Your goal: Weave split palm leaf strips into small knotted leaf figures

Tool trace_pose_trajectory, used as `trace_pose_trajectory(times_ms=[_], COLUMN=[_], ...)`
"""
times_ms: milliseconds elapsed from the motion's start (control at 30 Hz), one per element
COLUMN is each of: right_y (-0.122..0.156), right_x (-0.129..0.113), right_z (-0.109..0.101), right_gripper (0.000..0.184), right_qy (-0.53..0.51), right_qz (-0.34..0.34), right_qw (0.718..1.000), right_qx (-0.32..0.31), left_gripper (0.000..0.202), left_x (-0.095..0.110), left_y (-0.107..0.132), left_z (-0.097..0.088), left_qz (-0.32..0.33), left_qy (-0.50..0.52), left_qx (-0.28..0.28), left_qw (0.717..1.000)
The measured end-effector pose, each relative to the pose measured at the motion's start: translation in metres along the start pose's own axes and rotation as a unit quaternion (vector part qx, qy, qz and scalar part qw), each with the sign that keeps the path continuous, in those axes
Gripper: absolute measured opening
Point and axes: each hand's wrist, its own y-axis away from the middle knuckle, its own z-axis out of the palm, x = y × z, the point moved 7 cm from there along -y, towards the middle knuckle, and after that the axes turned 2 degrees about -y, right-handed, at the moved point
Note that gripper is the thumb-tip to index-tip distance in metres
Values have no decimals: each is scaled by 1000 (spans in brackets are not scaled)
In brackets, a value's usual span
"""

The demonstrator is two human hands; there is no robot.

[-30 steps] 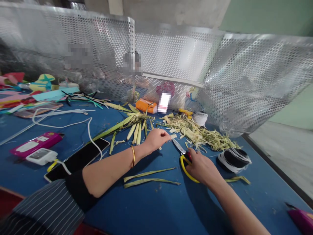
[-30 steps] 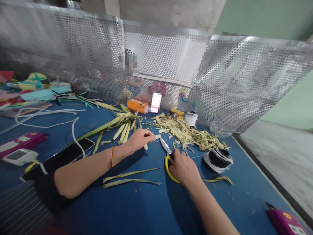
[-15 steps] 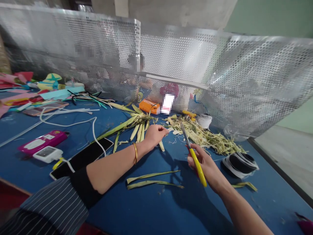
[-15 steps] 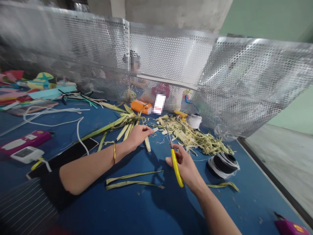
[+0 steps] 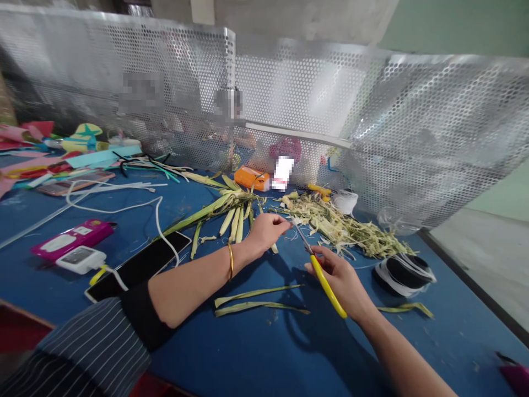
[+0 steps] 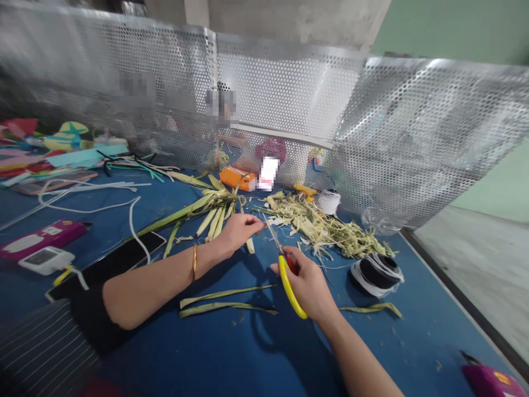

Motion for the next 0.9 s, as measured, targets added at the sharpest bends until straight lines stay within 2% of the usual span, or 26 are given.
trace_pose_trajectory(times_ms=[400, 467, 533, 600, 700, 767, 900], right_y=[-2, -2, -3, -4, -7, -8, -5], right_x=[3, 2, 1, 1, 5, 6, 2], right_z=[3, -1, -10, -20, -26, -25, -19], right_gripper=[57, 56, 52, 46, 43, 43, 31], right_qy=[-18, 8, 103, 253, 431, 484, 530], right_qz=[17, 11, 0, 6, 32, 33, -7], right_qw=[1000, 1000, 994, 965, 899, 873, 847], right_qx=[-16, -5, 30, 65, 66, 49, 28], left_gripper=[18, 21, 20, 17, 18, 17, 20], left_x=[-1, -2, 0, 9, 34, 56, 98], left_y=[-2, -3, -4, -5, -3, 4, 25], left_z=[1, -1, -4, -11, -27, -35, -45], left_qz=[-14, -28, -28, -4, 48, 86, 136], left_qy=[8, 10, 18, 16, -6, 18, 64], left_qx=[-24, -22, -20, -9, 20, 15, -19], left_qw=[1000, 999, 999, 1000, 999, 996, 988])
